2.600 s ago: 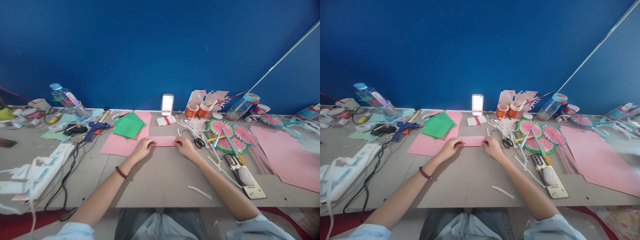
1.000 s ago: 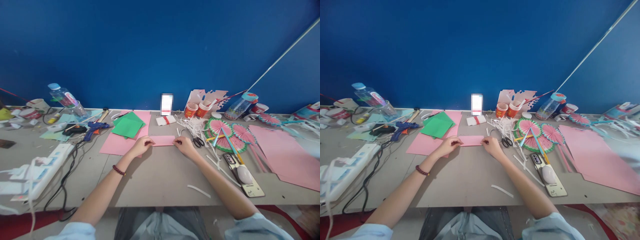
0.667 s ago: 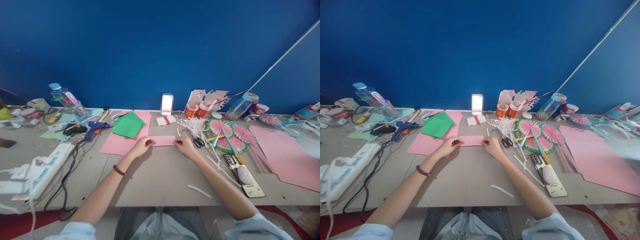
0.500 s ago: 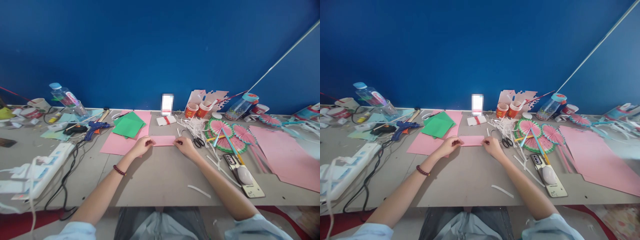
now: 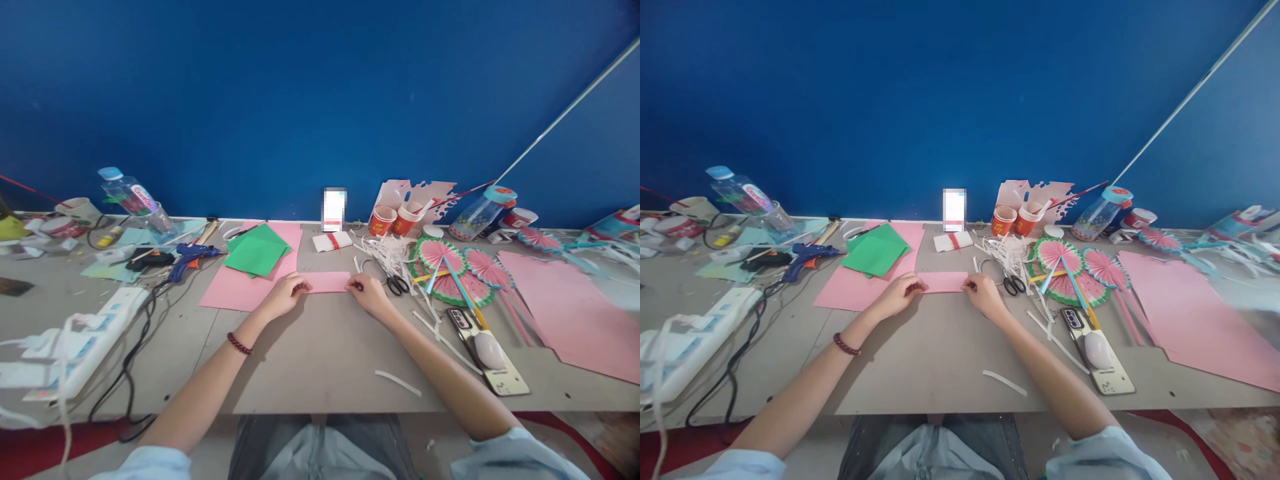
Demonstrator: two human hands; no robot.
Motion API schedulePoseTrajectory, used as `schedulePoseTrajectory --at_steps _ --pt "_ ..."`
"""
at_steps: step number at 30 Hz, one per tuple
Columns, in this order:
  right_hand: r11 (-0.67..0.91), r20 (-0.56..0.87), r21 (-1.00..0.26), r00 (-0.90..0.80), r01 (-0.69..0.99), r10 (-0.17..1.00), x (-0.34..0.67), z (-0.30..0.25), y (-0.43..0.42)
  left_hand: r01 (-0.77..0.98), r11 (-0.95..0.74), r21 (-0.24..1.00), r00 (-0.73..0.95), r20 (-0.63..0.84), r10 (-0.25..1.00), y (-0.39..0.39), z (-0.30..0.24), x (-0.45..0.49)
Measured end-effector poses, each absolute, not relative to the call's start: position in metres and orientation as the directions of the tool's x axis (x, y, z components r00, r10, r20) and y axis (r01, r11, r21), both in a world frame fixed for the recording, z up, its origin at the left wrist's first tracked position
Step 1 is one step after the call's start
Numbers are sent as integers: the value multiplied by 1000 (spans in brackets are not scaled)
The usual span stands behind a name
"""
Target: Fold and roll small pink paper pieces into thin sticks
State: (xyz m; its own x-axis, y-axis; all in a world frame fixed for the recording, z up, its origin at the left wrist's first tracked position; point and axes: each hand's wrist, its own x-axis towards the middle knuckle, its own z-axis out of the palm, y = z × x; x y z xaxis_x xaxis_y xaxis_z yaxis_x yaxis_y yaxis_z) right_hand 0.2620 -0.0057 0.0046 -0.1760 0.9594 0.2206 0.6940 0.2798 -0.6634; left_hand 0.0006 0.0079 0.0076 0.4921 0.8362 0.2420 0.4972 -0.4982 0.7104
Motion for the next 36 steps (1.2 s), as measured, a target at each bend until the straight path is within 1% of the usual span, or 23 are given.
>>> schedulePoseTrajectory --at_steps 5,11,14,17,20,26,32,34,36 --pt "310 235 -650 -205 694 950 262 3 -6 500 -537 680 507 273 818 6 10 2" --pt "333 257 -629 -216 703 942 263 -1 -6 526 -606 597 552 302 777 2 15 0" --pt "339 267 -620 -215 708 939 263 0 -7 518 -614 595 572 293 766 3 15 -3" --pt "361 289 -603 -226 711 930 264 0 -9 530 -600 599 556 288 780 4 13 -4" --pt "395 321 -555 -250 732 914 264 -1 -13 563 -612 555 545 307 780 5 12 -3" --pt "427 387 -400 -273 811 881 259 4 -23 615 -665 423 548 377 746 5 8 -3" --pt "500 454 -308 -337 810 825 257 14 -27 603 -662 445 471 470 746 2 15 0" --pt "502 466 -303 -333 810 819 258 14 -27 599 -661 452 456 486 746 0 18 1" --pt "500 482 -330 -312 801 819 259 12 -26 589 -664 461 448 497 743 -2 19 1"
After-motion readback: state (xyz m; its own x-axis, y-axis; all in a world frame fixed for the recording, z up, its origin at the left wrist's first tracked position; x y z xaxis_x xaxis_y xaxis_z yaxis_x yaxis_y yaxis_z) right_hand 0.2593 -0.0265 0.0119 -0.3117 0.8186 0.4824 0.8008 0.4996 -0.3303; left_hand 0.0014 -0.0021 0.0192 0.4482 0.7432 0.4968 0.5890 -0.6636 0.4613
